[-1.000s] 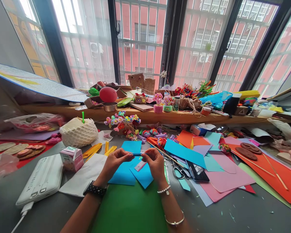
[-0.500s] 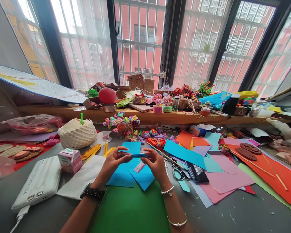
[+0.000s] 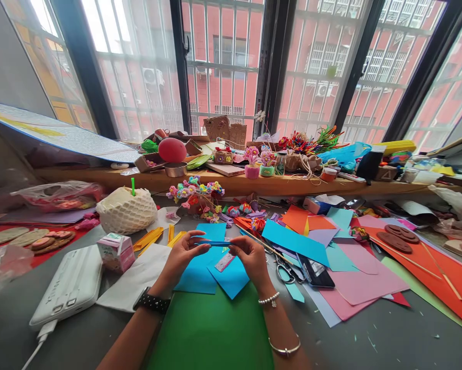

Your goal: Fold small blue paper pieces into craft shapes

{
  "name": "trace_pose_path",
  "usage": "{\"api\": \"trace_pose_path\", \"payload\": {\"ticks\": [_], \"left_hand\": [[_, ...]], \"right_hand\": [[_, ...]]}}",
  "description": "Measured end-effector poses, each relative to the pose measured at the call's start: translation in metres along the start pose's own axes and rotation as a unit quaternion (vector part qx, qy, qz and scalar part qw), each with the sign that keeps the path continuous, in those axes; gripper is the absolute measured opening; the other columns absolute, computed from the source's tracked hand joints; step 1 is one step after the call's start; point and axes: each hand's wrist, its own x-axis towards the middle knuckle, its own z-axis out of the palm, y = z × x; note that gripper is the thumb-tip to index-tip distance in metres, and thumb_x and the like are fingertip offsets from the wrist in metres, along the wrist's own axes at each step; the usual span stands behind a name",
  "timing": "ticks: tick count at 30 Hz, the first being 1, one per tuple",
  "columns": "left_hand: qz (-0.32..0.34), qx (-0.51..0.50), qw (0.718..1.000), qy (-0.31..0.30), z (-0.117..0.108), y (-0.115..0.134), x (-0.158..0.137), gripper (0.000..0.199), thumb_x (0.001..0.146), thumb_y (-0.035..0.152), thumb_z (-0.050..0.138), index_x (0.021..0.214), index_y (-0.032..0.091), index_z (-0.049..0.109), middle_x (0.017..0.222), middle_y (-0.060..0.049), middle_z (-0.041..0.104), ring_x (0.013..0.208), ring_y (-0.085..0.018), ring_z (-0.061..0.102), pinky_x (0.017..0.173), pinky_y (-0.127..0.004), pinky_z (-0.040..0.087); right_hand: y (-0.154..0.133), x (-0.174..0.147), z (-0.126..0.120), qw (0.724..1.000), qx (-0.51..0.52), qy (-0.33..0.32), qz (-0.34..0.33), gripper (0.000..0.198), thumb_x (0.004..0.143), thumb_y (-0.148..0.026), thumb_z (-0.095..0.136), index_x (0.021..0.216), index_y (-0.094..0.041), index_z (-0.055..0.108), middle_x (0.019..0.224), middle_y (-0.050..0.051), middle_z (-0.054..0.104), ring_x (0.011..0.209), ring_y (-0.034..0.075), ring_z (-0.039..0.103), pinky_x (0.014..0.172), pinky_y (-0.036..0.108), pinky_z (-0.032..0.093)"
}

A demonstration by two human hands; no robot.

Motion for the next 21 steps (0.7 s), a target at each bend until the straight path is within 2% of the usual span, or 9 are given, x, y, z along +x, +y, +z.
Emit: {"api": "trace_pose_path", "payload": {"ticks": [7, 14, 18, 21], "left_hand": [[-0.019, -0.035, 0.999, -0.001, 0.0005, 0.0046, -0.0018, 0.041, 0.055, 0.024, 0.068, 0.089, 0.014, 0.048, 0.071, -0.003, 0.064, 0.068, -0.014, 0.06, 0.065, -0.027, 0.048], [-0.016, -0.029, 0.999, 0.001, 0.0004, 0.0049, -0.0025, 0.037, 0.053, 0.026, 0.069, 0.082, 0.014, 0.049, 0.067, -0.002, 0.065, 0.063, -0.015, 0.061, 0.063, -0.029, 0.049], [0.006, -0.001, 1.0, -0.022, 0.002, 0.0036, -0.0034, 0.035, 0.055, 0.026, 0.068, 0.081, 0.014, 0.048, 0.068, -0.003, 0.065, 0.066, -0.016, 0.06, 0.063, -0.028, 0.048], [0.026, 0.023, 0.998, -0.044, 0.0042, 0.0012, -0.0041, 0.034, 0.058, 0.027, 0.065, 0.084, 0.015, 0.047, 0.072, -0.004, 0.064, 0.072, -0.017, 0.06, 0.066, -0.029, 0.047]], "right_hand": [[-0.0036, -0.0009, 0.0001, 1.0, -0.007, 0.003, 0.002, 0.016, 0.063, -0.026, 0.064, 0.075, -0.017, 0.06, 0.065, 0.0, 0.062, 0.06, 0.015, 0.061, 0.058, 0.027, 0.05], [-0.0051, -0.0009, -0.0009, 1.0, -0.028, 0.002, 0.008, 0.015, 0.065, -0.028, 0.062, 0.075, -0.016, 0.06, 0.061, 0.0, 0.061, 0.057, 0.014, 0.06, 0.057, 0.027, 0.049], [-0.0026, -0.0006, -0.0002, 0.999, -0.026, -0.03, 0.015, 0.02, 0.065, -0.029, 0.061, 0.079, -0.016, 0.059, 0.069, 0.002, 0.061, 0.062, 0.015, 0.06, 0.059, 0.027, 0.05], [-0.0005, -0.0016, 0.0023, 0.997, -0.044, -0.052, 0.023, 0.02, 0.065, -0.03, 0.061, 0.078, -0.015, 0.059, 0.068, 0.002, 0.06, 0.06, 0.015, 0.06, 0.057, 0.027, 0.05]]}}
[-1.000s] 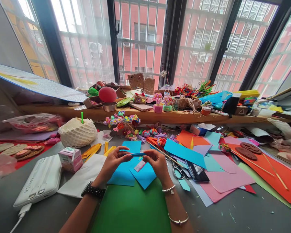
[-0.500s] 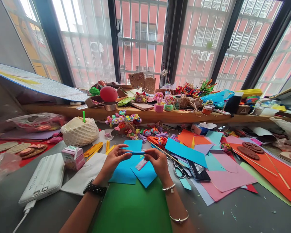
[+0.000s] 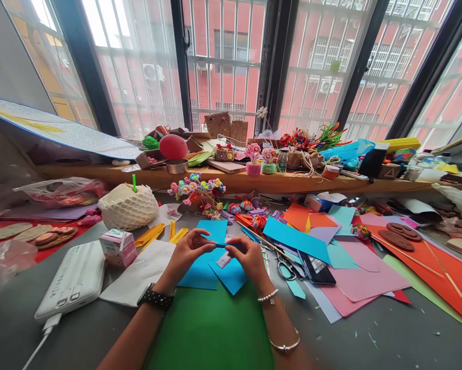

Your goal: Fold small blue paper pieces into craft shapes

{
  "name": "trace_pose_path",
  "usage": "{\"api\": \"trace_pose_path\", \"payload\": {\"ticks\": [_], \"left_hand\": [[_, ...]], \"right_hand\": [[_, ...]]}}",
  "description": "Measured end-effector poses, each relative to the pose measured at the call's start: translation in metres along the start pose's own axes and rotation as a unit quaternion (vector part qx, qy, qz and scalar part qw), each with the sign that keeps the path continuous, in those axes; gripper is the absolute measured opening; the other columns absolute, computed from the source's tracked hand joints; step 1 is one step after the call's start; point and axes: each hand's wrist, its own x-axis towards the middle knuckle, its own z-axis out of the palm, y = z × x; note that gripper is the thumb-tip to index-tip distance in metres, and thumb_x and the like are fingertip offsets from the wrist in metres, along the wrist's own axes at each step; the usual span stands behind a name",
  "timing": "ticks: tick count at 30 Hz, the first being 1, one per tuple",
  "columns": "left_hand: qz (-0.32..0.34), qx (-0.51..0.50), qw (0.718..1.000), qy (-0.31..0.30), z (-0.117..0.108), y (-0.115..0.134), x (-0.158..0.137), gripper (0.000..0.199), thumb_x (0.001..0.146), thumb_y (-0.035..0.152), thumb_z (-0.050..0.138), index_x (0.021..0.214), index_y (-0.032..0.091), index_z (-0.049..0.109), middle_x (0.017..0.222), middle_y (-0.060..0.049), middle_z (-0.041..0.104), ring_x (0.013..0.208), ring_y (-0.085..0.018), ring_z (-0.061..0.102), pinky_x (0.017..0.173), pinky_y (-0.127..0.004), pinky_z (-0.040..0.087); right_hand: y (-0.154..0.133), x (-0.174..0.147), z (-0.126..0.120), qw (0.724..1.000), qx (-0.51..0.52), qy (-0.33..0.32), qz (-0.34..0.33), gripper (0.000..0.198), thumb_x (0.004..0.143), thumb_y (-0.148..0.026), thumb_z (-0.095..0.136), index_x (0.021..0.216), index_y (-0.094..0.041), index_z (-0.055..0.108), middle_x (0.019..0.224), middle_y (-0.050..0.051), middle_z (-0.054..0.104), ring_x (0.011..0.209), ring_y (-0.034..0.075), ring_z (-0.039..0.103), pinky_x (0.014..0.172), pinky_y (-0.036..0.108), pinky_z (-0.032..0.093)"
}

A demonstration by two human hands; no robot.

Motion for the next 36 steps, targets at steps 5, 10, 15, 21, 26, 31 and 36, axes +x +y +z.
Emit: {"api": "trace_pose_path", "payload": {"ticks": [5, 10, 15, 21, 26, 31, 36], "left_hand": [[0.032, 0.062, 0.997, -0.021, 0.0044, -0.0047, -0.0009, 0.034, 0.061, 0.029, 0.063, 0.089, 0.017, 0.047, 0.075, -0.004, 0.063, 0.078, -0.018, 0.059, 0.071, -0.031, 0.046], [0.038, 0.088, 0.995, -0.034, 0.0072, -0.0066, -0.0024, 0.03, 0.062, 0.028, 0.062, 0.086, 0.017, 0.048, 0.071, -0.003, 0.063, 0.074, -0.018, 0.06, 0.07, -0.03, 0.046], [0.033, 0.089, 0.995, -0.036, 0.0055, -0.0052, -0.0024, 0.03, 0.062, 0.029, 0.062, 0.086, 0.017, 0.048, 0.07, -0.002, 0.063, 0.073, -0.018, 0.061, 0.069, -0.029, 0.046], [0.032, 0.107, 0.992, -0.056, 0.0058, -0.0074, -0.0022, 0.027, 0.062, 0.029, 0.061, 0.083, 0.018, 0.048, 0.071, -0.003, 0.064, 0.074, -0.018, 0.061, 0.068, -0.029, 0.046], [0.027, 0.103, 0.993, -0.046, 0.0044, -0.0065, -0.0011, 0.029, 0.061, 0.03, 0.062, 0.084, 0.018, 0.048, 0.07, -0.002, 0.063, 0.073, -0.017, 0.061, 0.068, -0.029, 0.046], [0.009, 0.068, 0.997, -0.019, 0.0003, -0.0043, 0.0003, 0.033, 0.059, 0.031, 0.064, 0.082, 0.017, 0.047, 0.067, -0.002, 0.064, 0.07, -0.018, 0.061, 0.066, -0.03, 0.047], [0.004, 0.056, 0.998, -0.028, -0.0006, -0.0065, 0.0005, 0.031, 0.059, 0.03, 0.064, 0.08, 0.017, 0.045, 0.068, -0.003, 0.064, 0.07, -0.018, 0.061, 0.067, -0.03, 0.047]], "right_hand": [[0.0022, -0.0014, 0.0036, 0.999, -0.046, 0.003, -0.026, 0.018, 0.067, -0.032, 0.059, 0.075, -0.016, 0.059, 0.068, 0.003, 0.06, 0.061, 0.016, 0.06, 0.058, 0.028, 0.05], [0.003, -0.0009, 0.0051, 0.994, -0.103, 0.002, -0.047, 0.017, 0.067, -0.033, 0.059, 0.071, -0.016, 0.059, 0.068, 0.004, 0.061, 0.062, 0.017, 0.059, 0.059, 0.028, 0.049], [0.0032, -0.0008, 0.0053, 0.995, -0.093, 0.0, -0.04, 0.016, 0.068, -0.032, 0.057, 0.068, -0.016, 0.059, 0.061, 0.002, 0.059, 0.055, 0.016, 0.059, 0.054, 0.026, 0.047], [0.0056, -0.0007, 0.006, 0.993, -0.113, -0.019, -0.042, 0.016, 0.067, -0.033, 0.059, 0.067, -0.016, 0.06, 0.063, 0.003, 0.061, 0.056, 0.016, 0.058, 0.054, 0.026, 0.048], [0.0043, -0.0008, 0.007, 0.995, -0.094, -0.016, -0.034, 0.017, 0.069, -0.034, 0.057, 0.066, -0.017, 0.059, 0.06, 0.002, 0.06, 0.054, 0.016, 0.058, 0.053, 0.026, 0.048], [0.0022, -0.0009, 0.0047, 0.995, -0.094, -0.007, -0.037, 0.019, 0.069, -0.035, 0.056, 0.066, -0.017, 0.058, 0.06, 0.002, 0.059, 0.055, 0.015, 0.058, 0.052, 0.025, 0.048], [0.0056, -0.0009, 0.0057, 0.99, -0.129, -0.009, -0.05, 0.017, 0.07, -0.034, 0.056, 0.068, -0.017, 0.059, 0.064, 0.002, 0.061, 0.057, 0.015, 0.058, 0.055, 0.025, 0.046]]}}
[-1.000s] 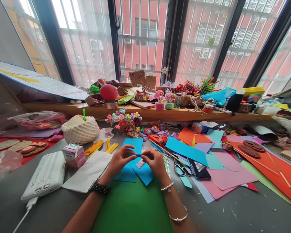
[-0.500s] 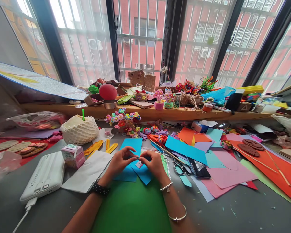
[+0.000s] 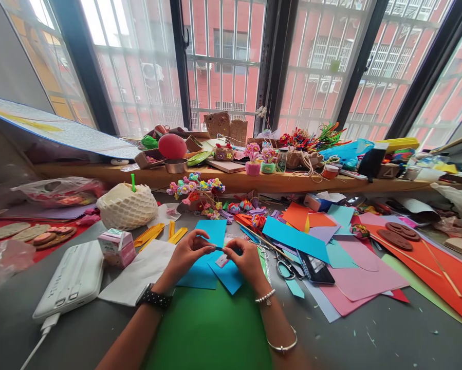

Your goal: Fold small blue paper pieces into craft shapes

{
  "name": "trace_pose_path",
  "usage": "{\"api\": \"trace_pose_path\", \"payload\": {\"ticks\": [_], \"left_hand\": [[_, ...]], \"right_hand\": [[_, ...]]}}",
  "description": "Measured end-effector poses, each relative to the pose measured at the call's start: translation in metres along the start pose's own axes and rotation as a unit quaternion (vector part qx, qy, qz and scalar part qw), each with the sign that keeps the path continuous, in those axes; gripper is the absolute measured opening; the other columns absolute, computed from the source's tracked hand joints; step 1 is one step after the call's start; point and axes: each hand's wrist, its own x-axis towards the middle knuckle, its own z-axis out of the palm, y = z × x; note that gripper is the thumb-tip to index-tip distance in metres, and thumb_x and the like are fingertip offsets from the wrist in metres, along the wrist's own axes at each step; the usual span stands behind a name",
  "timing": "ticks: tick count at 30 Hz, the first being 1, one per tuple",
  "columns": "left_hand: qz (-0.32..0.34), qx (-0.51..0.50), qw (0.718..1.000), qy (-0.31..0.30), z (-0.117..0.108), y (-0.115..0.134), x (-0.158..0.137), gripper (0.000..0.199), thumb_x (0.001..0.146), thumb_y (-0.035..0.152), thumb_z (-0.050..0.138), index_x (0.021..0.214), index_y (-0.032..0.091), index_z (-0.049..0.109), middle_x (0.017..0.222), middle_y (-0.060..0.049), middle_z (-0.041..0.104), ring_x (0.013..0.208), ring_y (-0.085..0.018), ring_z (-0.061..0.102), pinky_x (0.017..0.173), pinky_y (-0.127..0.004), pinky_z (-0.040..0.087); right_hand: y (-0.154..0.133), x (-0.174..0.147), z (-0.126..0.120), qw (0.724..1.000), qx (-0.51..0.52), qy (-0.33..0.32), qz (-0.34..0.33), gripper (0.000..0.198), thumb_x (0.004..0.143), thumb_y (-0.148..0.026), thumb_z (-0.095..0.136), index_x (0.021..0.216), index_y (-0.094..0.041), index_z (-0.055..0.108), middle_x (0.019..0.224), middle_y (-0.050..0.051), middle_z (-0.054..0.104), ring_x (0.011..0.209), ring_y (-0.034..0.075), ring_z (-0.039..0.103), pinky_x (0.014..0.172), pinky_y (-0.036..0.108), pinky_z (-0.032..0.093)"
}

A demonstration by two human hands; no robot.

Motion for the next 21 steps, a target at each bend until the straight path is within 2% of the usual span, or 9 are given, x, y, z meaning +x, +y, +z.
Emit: {"api": "trace_pose_path", "payload": {"ticks": [6, 9, 12, 14, 15, 16, 18, 19, 21], "left_hand": [[0.015, 0.065, 0.998, -0.015, 0.001, -0.004, 0.002, 0.028, 0.061, 0.029, 0.06, 0.085, 0.017, 0.05, 0.068, -0.002, 0.063, 0.069, -0.017, 0.06, 0.066, -0.029, 0.046], [0.022, 0.084, 0.995, 0.053, -0.001, -0.006, 0.004, 0.026, 0.063, 0.031, 0.058, 0.084, 0.017, 0.051, 0.069, -0.002, 0.062, 0.07, -0.017, 0.06, 0.066, -0.029, 0.046], [0.018, 0.095, 0.99, 0.102, -0.002, -0.008, 0.005, 0.027, 0.063, 0.033, 0.057, 0.085, 0.018, 0.051, 0.069, -0.002, 0.062, 0.069, -0.018, 0.06, 0.065, -0.029, 0.045], [0.017, 0.105, 0.988, 0.109, -0.002, -0.008, 0.004, 0.027, 0.063, 0.034, 0.057, 0.085, 0.019, 0.051, 0.07, -0.002, 0.063, 0.069, -0.018, 0.06, 0.064, -0.028, 0.045], [0.017, 0.109, 0.988, 0.109, -0.002, -0.008, 0.004, 0.026, 0.064, 0.034, 0.056, 0.085, 0.019, 0.051, 0.069, -0.002, 0.063, 0.069, -0.018, 0.06, 0.064, -0.028, 0.045], [0.017, 0.11, 0.988, 0.107, -0.001, -0.008, 0.003, 0.025, 0.064, 0.033, 0.055, 0.085, 0.019, 0.051, 0.069, -0.002, 0.063, 0.069, -0.018, 0.06, 0.063, -0.028, 0.045], [0.015, 0.11, 0.988, 0.104, 0.0, -0.008, 0.003, 0.023, 0.066, 0.032, 0.053, 0.085, 0.019, 0.05, 0.069, -0.002, 0.063, 0.069, -0.018, 0.061, 0.063, -0.028, 0.044], [0.013, 0.11, 0.988, 0.103, 0.0, -0.008, 0.002, 0.022, 0.067, 0.032, 0.051, 0.085, 0.019, 0.05, 0.068, -0.002, 0.063, 0.069, -0.018, 0.061, 0.062, -0.028, 0.044], [0.006, 0.121, 0.988, 0.097, 0.001, -0.007, 0.002, 0.02, 0.068, 0.03, 0.05, 0.085, 0.018, 0.049, 0.067, -0.002, 0.063, 0.068, -0.017, 0.06, 0.063, -0.028, 0.044]], "right_hand": [[-0.006, 0.007, -0.013, 0.991, -0.124, -0.013, -0.038, 0.011, 0.069, -0.028, 0.057, 0.065, -0.019, 0.062, 0.066, 0.003, 0.063, 0.063, 0.017, 0.057, 0.059, 0.028, 0.044], [-0.044, 0.011, -0.05, 0.965, -0.19, 0.162, -0.082, 0.012, 0.07, -0.028, 0.056, 0.067, -0.018, 0.062, 0.07, 0.005, 0.062, 0.071, 0.019, 0.056, 0.068, 0.033, 0.042], [-0.085, 0.013, -0.081, 0.902, -0.19, 0.361, -0.141, 0.016, 0.071, -0.03, 0.055, 0.079, -0.016, 0.06, 0.076, 0.005, 0.06, 0.072, 0.019, 0.055, 0.07, 0.035, 0.041], [-0.087, 0.014, -0.082, 0.857, -0.191, 0.44, -0.189, 0.019, 0.073, -0.029, 0.053, 0.085, -0.015, 0.058, 0.082, 0.006, 0.058, 0.076, 0.02, 0.054, 0.072, 0.036, 0.041], [-0.079, 0.015, -0.075, 0.851, -0.204, 0.444, -0.19, 0.016, 0.073, -0.028, 0.053, 0.081, -0.015, 0.059, 0.08, 0.006, 0.058, 0.076, 0.02, 0.054, 0.072, 0.036, 0.04], [-0.065, 0.017, -0.066, 0.875, -0.228, 0.391, -0.174, 0.013, 0.072, -0.027, 0.053, 0.073, -0.016, 0.06, 0.074, 0.005, 0.059, 0.071, 0.019, 0.054, 0.069, 0.035, 0.041], [-0.031, 0.021, -0.043, 0.942, -0.273, 0.167, -0.099, 0.017, 0.068, -0.025, 0.056, 0.053, -0.018, 0.057, 0.055, 0.002, 0.057, 0.054, 0.017, 0.052, 0.055, 0.03, 0.041], [-0.016, 0.023, -0.034, 0.954, -0.281, 0.093, -0.054, 0.018, 0.066, -0.024, 0.057, 0.049, -0.019, 0.055, 0.052, 0.002, 0.056, 0.05, 0.016, 0.051, 0.051, 0.028, 0.041], [0.002, 0.028, -0.023, 0.957, -0.279, 0.079, -0.016, 0.012, 0.068, -0.023, 0.055, 0.057, -0.018, 0.057, 0.058, 0.003, 0.058, 0.053, 0.016, 0.053, 0.051, 0.027, 0.04]]}}
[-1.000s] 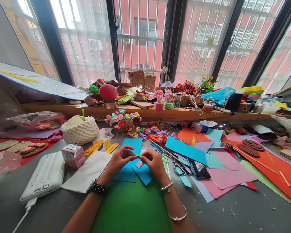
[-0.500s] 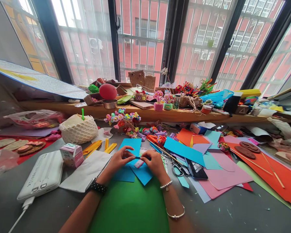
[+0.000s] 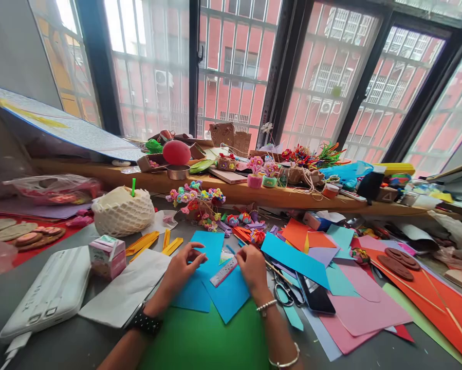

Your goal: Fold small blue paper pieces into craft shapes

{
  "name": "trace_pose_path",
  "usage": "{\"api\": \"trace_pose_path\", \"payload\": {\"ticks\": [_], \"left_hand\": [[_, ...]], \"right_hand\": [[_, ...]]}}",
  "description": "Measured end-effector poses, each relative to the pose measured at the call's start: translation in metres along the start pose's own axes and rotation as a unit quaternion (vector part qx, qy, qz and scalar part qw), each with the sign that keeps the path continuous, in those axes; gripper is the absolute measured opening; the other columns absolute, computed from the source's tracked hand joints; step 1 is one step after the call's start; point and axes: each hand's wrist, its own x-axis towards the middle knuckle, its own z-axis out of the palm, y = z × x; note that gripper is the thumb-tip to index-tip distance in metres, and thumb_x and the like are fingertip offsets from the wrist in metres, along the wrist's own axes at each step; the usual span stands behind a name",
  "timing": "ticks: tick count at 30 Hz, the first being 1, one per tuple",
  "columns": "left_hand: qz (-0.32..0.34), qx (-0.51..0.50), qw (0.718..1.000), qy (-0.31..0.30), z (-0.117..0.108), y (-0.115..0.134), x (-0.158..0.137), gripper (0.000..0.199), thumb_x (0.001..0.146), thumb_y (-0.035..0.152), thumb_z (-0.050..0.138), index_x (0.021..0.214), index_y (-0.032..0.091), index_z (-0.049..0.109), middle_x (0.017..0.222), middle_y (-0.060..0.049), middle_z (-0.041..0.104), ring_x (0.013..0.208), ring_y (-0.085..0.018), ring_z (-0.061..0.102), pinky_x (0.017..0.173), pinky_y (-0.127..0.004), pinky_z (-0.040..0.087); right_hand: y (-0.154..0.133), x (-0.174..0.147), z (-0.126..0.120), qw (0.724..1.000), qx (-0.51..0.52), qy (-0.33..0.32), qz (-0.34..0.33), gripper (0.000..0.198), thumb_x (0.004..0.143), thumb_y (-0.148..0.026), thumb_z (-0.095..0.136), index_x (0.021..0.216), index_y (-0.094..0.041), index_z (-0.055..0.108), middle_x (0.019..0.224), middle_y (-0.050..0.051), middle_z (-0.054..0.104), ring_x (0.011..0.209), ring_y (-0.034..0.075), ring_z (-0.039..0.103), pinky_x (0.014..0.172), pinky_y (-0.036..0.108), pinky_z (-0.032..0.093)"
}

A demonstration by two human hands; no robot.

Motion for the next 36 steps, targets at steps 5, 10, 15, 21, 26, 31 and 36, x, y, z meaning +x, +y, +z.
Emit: {"api": "trace_pose_path", "payload": {"ticks": [5, 10, 15, 21, 26, 31, 36], "left_hand": [[0.015, 0.067, 0.996, -0.062, 0.005, -0.001, -0.002, 0.018, 0.068, 0.03, 0.05, 0.082, 0.018, 0.053, 0.071, -0.004, 0.063, 0.068, -0.018, 0.059, 0.063, -0.027, 0.043], [0.06, 0.212, 0.969, -0.108, 0.01, -0.002, -0.009, 0.039, 0.055, 0.036, 0.064, 0.089, 0.019, 0.055, 0.088, -0.008, 0.059, 0.082, -0.024, 0.053, 0.071, -0.031, 0.038], [0.041, 0.318, 0.938, -0.133, 0.011, 0.002, -0.011, 0.047, 0.049, 0.041, 0.067, 0.089, 0.018, 0.057, 0.089, -0.008, 0.057, 0.086, -0.025, 0.05, 0.071, -0.03, 0.036], [-0.006, 0.287, 0.945, -0.158, 0.009, -0.003, -0.007, 0.037, 0.057, 0.039, 0.06, 0.087, 0.018, 0.055, 0.079, -0.002, 0.06, 0.074, -0.018, 0.053, 0.061, -0.024, 0.036], [0.012, 0.28, 0.957, -0.076, 0.004, 0.002, -0.003, 0.027, 0.069, 0.036, 0.047, 0.08, 0.014, 0.059, 0.08, -0.007, 0.061, 0.073, -0.019, 0.053, 0.063, -0.026, 0.036], [0.014, 0.19, 0.98, 0.049, -0.005, 0.007, 0.002, 0.034, 0.071, 0.044, 0.044, 0.072, 0.014, 0.06, 0.068, -0.004, 0.06, 0.063, -0.016, 0.052, 0.059, -0.025, 0.037], [-0.013, 0.029, 0.995, 0.093, -0.01, 0.008, 0.004, 0.035, 0.064, 0.048, 0.052, 0.069, 0.014, 0.059, 0.061, 0.0, 0.056, 0.06, -0.013, 0.05, 0.053, -0.021, 0.037]], "right_hand": [[0.004, 0.008, 0.003, 0.997, -0.057, 0.042, -0.021, 0.01, 0.071, -0.022, 0.052, 0.063, -0.018, 0.058, 0.067, 0.005, 0.059, 0.066, 0.018, 0.054, 0.061, 0.027, 0.039], [0.02, -0.003, 0.021, 0.99, -0.128, -0.052, 0.029, 0.008, 0.067, -0.015, 0.054, 0.062, -0.018, 0.057, 0.068, 0.005, 0.058, 0.064, 0.018, 0.054, 0.057, 0.026, 0.039], [0.029, -0.009, 0.018, 0.997, -0.066, -0.021, 0.032, 0.01, 0.07, -0.019, 0.051, 0.077, -0.017, 0.059, 0.071, 0.005, 0.059, 0.07, 0.019, 0.054, 0.066, 0.029, 0.041], [0.034, -0.008, 0.013, 0.999, -0.031, 0.013, 0.031, 0.021, 0.069, -0.02, 0.052, 0.088, -0.016, 0.057, 0.083, 0.007, 0.059, 0.08, 0.021, 0.053, 0.073, 0.033, 0.04], [0.032, -0.006, 0.011, 0.999, 0.019, 0.009, 0.031, 0.017, 0.072, -0.026, 0.049, 0.082, -0.016, 0.059, 0.08, 0.008, 0.06, 0.079, 0.021, 0.053, 0.071, 0.033, 0.04], [0.016, -0.007, 0.006, 0.987, 0.148, -0.029, 0.051, 0.03, 0.069, -0.039, 0.053, 0.085, -0.014, 0.059, 0.083, 0.009, 0.061, 0.078, 0.02, 0.055, 0.069, 0.031, 0.042], [-0.001, -0.012, 0.004, 0.945, 0.29, -0.125, 0.085, 0.026, 0.061, -0.039, 0.061, 0.072, -0.015, 0.058, 0.063, 0.001, 0.057, 0.056, 0.013, 0.051, 0.051, 0.023, 0.039]]}}
